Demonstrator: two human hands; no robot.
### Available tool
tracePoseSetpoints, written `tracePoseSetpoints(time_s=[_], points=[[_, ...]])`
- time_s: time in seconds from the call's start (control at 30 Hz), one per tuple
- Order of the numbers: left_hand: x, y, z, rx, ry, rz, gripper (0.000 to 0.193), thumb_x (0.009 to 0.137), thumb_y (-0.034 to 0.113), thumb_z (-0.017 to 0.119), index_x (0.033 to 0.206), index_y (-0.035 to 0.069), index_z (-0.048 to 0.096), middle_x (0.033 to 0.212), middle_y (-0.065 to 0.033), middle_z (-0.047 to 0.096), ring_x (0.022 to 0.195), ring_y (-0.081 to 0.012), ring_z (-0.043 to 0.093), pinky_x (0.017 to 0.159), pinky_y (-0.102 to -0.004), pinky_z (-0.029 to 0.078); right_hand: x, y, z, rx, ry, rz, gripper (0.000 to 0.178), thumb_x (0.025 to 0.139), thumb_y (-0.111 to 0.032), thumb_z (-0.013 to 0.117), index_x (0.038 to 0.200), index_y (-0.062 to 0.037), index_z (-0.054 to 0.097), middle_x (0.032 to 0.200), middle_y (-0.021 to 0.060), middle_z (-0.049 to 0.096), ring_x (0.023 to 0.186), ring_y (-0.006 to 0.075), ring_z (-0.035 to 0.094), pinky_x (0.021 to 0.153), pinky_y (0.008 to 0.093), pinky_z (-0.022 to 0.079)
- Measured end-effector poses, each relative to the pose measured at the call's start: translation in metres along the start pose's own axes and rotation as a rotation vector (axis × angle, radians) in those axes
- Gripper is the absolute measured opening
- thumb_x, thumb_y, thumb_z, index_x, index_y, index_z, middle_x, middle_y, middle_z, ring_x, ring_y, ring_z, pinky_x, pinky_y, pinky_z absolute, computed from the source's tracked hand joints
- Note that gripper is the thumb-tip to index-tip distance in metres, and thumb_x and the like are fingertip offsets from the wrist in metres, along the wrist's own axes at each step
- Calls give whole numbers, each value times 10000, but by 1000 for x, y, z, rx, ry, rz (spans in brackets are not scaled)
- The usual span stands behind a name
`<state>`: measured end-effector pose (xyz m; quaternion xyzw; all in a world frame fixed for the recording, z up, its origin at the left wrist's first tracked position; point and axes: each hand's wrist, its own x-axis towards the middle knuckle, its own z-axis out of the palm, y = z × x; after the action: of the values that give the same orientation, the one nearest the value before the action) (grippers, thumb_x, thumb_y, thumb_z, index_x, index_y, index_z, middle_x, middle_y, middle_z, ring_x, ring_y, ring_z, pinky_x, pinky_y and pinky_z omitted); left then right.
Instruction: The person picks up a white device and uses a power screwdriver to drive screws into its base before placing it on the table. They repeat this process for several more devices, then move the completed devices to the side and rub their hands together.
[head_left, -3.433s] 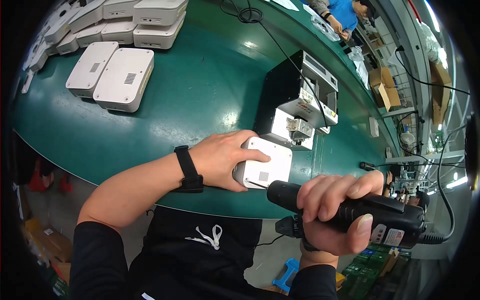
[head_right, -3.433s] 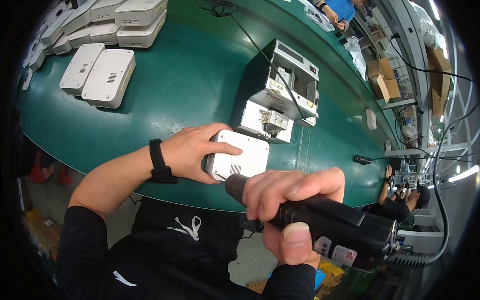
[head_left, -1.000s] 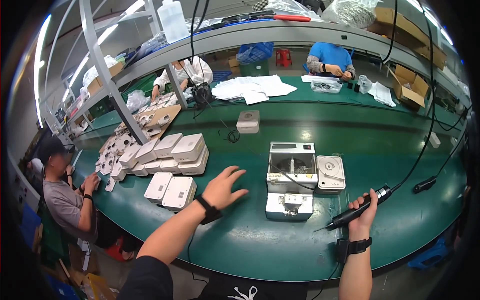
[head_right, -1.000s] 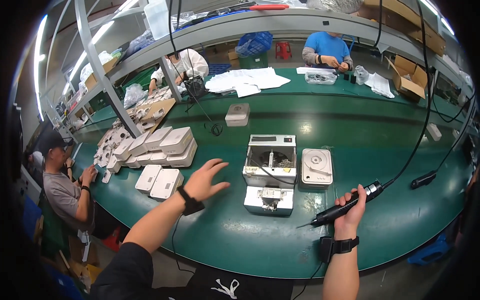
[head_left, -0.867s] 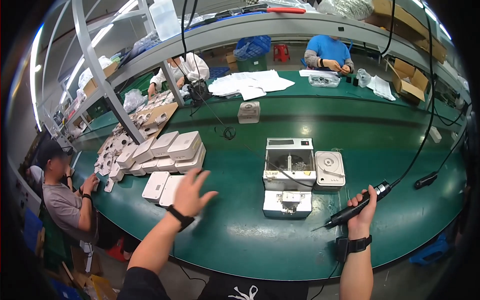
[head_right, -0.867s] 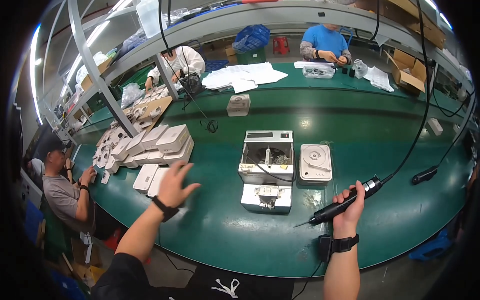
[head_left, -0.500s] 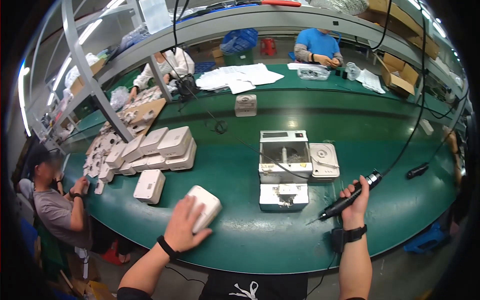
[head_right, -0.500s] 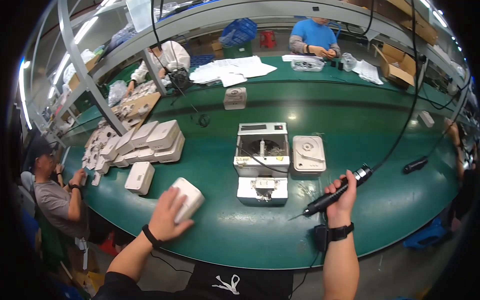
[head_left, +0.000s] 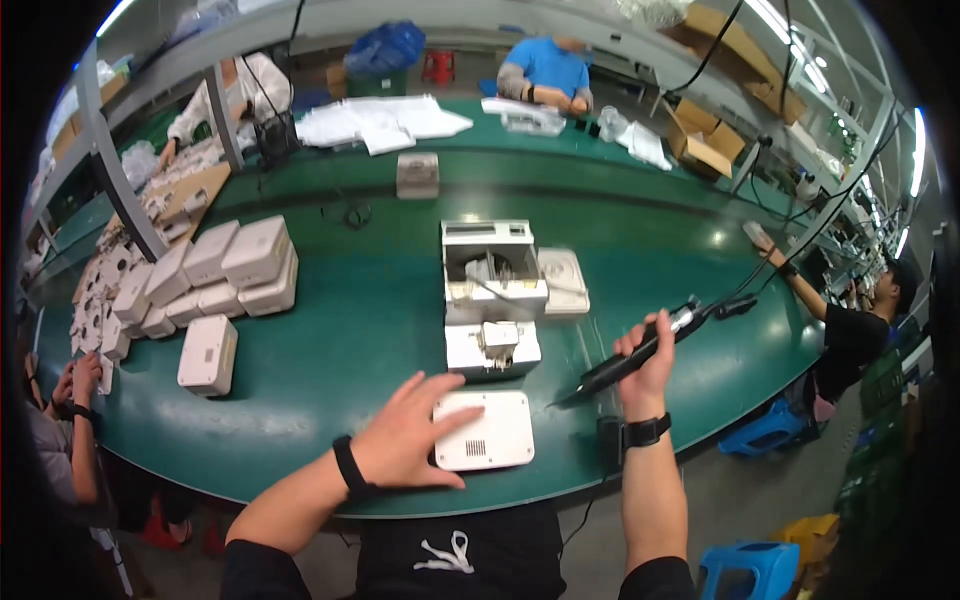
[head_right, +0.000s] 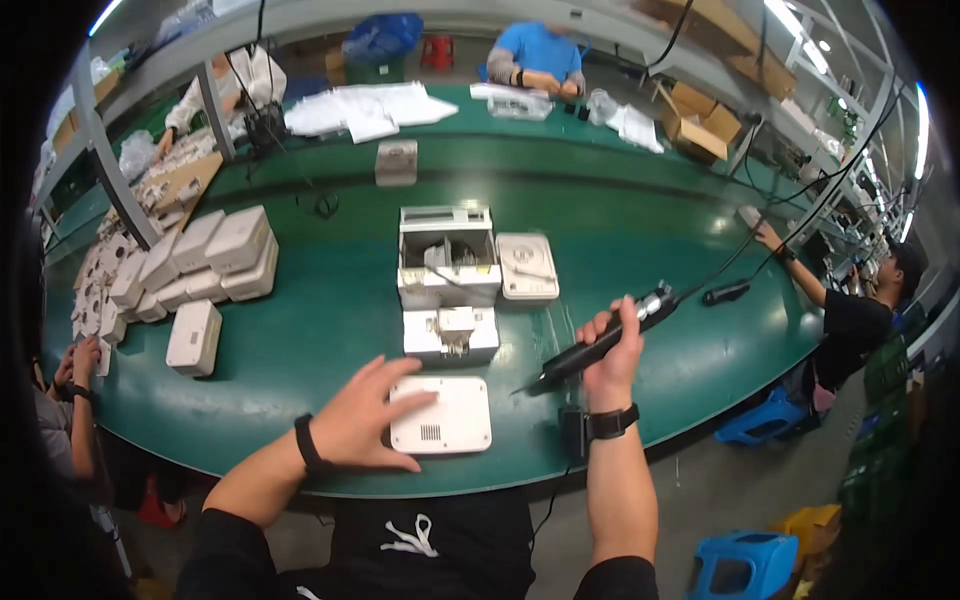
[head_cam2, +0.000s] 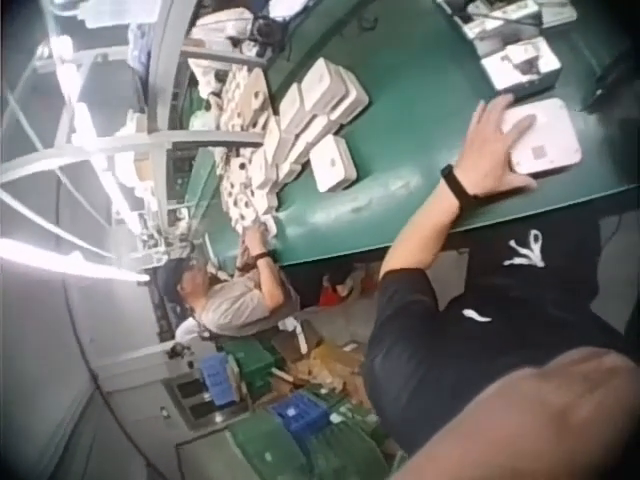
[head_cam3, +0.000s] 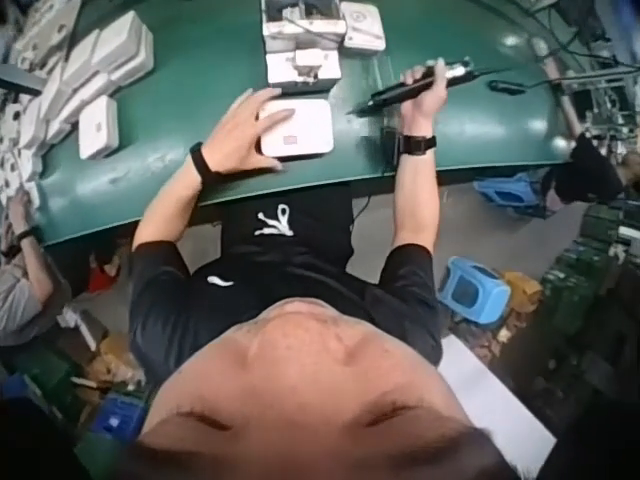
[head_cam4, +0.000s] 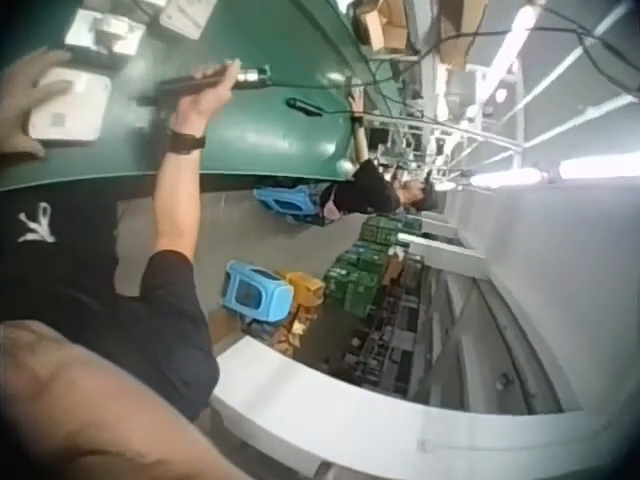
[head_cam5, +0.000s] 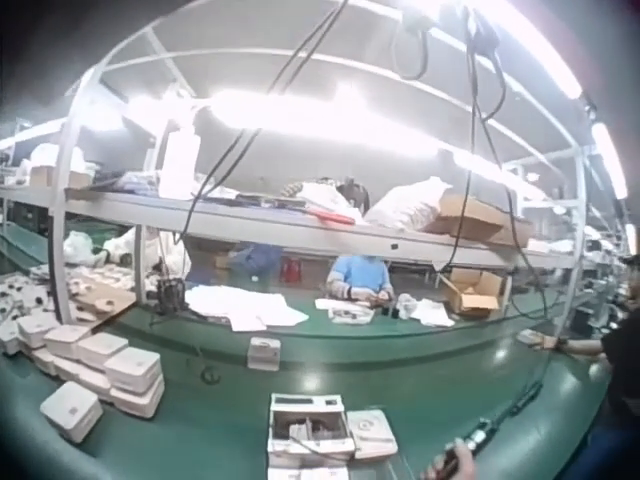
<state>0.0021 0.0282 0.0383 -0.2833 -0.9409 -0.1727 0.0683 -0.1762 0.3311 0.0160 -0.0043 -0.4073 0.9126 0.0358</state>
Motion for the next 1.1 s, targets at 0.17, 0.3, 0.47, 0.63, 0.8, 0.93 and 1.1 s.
tracePoseSetpoints(time_s=[0.17,0.3,0.47,0.63,0.8,0.93,1.1], points=[[-16,-18,9,-462,3,-159,867,610,336,891,1382,193,522,1393,-158,437,1242,-365,497,1027,-442,440,-29,-41,72,-391,-220,-209,272,981,-369,537,944,-102,506,659,22,477,542,142,460,562,326,431],[-12,-24,13,-498,36,-174,873,603,254,886,1391,207,513,1347,-141,458,1187,-356,532,986,-421,474,-55,-44,117,-334,-359,-189,258,987,-345,496,962,-88,500,655,27,484,515,145,458,554,336,436],[-18,-24,18,-513,64,-200,854,610,221,870,1387,221,518,1325,-128,465,1162,-345,548,972,-421,485,-69,-19,149,-436,-467,-208,240,983,-325,466,981,-87,494,637,33,479,476,151,444,535,341,436],[-23,-25,21,-513,97,-181,828,600,242,883,1358,208,551,1325,-129,474,1154,-345,552,957,-415,494,-67,-14,166,-402,-505,-312,235,968,-307,488,968,-73,499,624,50,487,467,162,453,514,351,438],[-22,-24,22,-510,110,-179,815,598,236,872,1351,214,558,1309,-125,486,1150,-342,554,952,-416,495,-56,2,188,-438,-505,-373,234,956,-286,522,944,-53,510,623,63,501,471,167,473,500,355,438],[-21,-24,21,-502,108,-196,811,594,233,865,1345,216,562,1300,-124,492,1141,-340,559,948,-416,497,-43,9,193,-579,-511,-327,243,961,-290,516,935,-48,515,617,61,497,470,165,481,498,348,437],[-22,-27,22,-483,125,-194,807,588,236,864,1338,215,566,1294,-123,493,1126,-338,567,939,-414,500,-54,3,180,-574,-530,-238,223,960,-269,517,944,-47,512,605,59,487,464,162,475,495,341,439]])
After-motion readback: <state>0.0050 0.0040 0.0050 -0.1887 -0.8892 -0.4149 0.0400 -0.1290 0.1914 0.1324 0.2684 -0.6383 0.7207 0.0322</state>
